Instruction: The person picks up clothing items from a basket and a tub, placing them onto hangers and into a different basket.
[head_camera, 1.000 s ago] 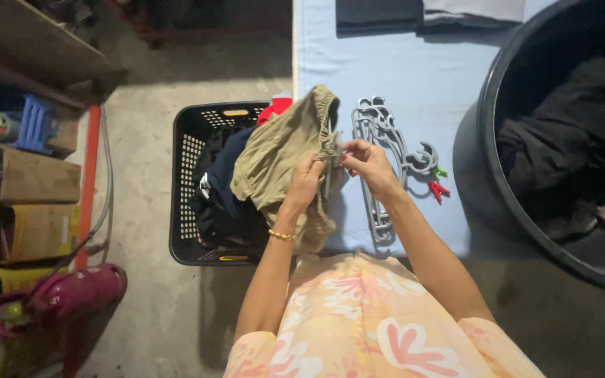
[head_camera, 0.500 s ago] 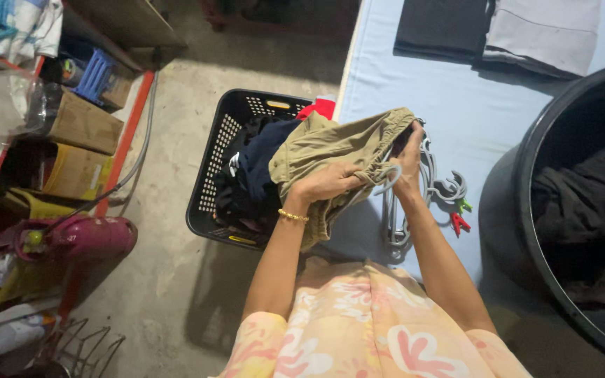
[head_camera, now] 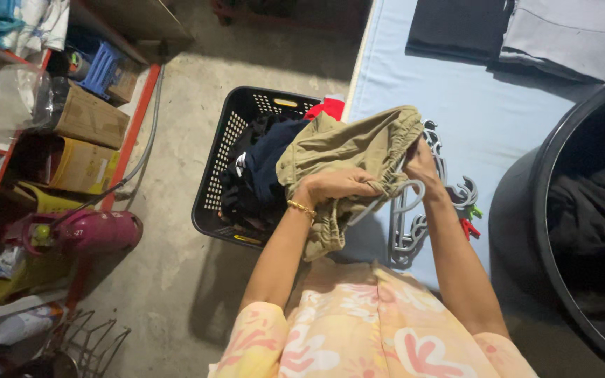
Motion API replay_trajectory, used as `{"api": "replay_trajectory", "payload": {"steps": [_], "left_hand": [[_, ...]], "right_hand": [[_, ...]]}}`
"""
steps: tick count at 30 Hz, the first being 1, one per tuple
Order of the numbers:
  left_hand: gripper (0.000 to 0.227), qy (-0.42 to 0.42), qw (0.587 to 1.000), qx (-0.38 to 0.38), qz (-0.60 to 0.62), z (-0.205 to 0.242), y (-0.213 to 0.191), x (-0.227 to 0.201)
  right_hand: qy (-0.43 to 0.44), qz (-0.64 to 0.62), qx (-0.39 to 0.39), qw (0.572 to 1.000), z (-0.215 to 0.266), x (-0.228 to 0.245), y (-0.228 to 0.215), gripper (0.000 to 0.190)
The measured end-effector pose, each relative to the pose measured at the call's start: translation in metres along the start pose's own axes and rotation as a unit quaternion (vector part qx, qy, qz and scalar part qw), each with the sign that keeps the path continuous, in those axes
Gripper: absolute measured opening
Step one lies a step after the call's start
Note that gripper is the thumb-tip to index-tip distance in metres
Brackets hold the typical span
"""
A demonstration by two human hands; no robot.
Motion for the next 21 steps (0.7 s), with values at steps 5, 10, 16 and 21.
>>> {"api": "replay_trajectory", "payload": {"steps": [5,10,16,21], "left_hand": [[0.019,0.059,0.988,-0.128,-0.06,0.004,-0.024,0.02],[0.02,0.088,0.917,-0.368,-0.129,-0.006,-0.044,0.047],[0.028,0.039,0.953,-0.294,-0.054,-0.002,-0.033,0.048],[0.049,0.068,0.983,-0.149,0.082,0.018,-0.017,0.046]], "right_hand": [[0.066,0.032,-0.067,0.995,0.009,-0.018,-0.049,0.032],[0.123,0.147,-0.119,0.974,0.036,-0.056,-0.078,0.025],[0.115,-0.223,-0.23,0.94,0.05,-0.089,-0.079,0.022],[0.068,-0.323,-0.272,0.904,0.049,-0.081,-0.064,0.032]]}}
Point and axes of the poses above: each hand's wrist, its own z-axis away from the middle knuckle, its own y-axis out of the palm, x = y × z, the point moved 2 cm from there along -z, towards the middle knuckle, and after that the axes turned 6 degrees about -z, right-handed, at the moved point
